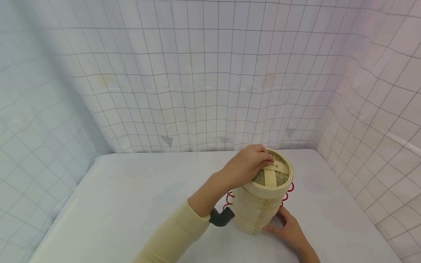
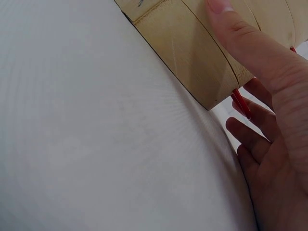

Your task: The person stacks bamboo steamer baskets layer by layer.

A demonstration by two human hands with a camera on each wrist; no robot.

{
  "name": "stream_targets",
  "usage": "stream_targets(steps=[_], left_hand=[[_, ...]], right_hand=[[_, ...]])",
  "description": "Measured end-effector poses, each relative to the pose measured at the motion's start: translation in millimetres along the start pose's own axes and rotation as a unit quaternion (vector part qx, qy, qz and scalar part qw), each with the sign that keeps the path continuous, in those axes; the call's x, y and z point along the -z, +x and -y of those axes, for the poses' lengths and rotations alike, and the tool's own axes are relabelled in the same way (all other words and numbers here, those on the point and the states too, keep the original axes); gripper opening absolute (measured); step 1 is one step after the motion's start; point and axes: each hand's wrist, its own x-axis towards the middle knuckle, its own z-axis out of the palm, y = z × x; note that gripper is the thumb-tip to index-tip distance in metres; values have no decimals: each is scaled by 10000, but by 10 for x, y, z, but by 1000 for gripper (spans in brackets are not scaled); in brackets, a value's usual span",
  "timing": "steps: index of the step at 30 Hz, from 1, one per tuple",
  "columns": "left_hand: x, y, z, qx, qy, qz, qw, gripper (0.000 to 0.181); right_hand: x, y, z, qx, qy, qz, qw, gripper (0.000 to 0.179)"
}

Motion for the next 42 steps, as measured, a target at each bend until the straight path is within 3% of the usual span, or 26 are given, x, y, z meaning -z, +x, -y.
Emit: stream_targets(steps=[16, 29, 36, 42], left_hand=[[15, -34, -3, 25, 357, -106, 9993, 22], [2, -41, 6, 35, 324, -157, 9993, 23], [5, -28, 11, -20, 239, -133, 9996, 22], [2, -8, 4, -2, 215, -102, 9997, 22]], right_hand=[[-11, 25, -15, -25, 257, 187, 9995, 74], [-16, 18, -16, 50, 366, 132, 9992, 70], [10, 19, -4, 281, 420, 198, 9985, 79], [70, 5, -36, 547, 790, 439, 9944, 82]])
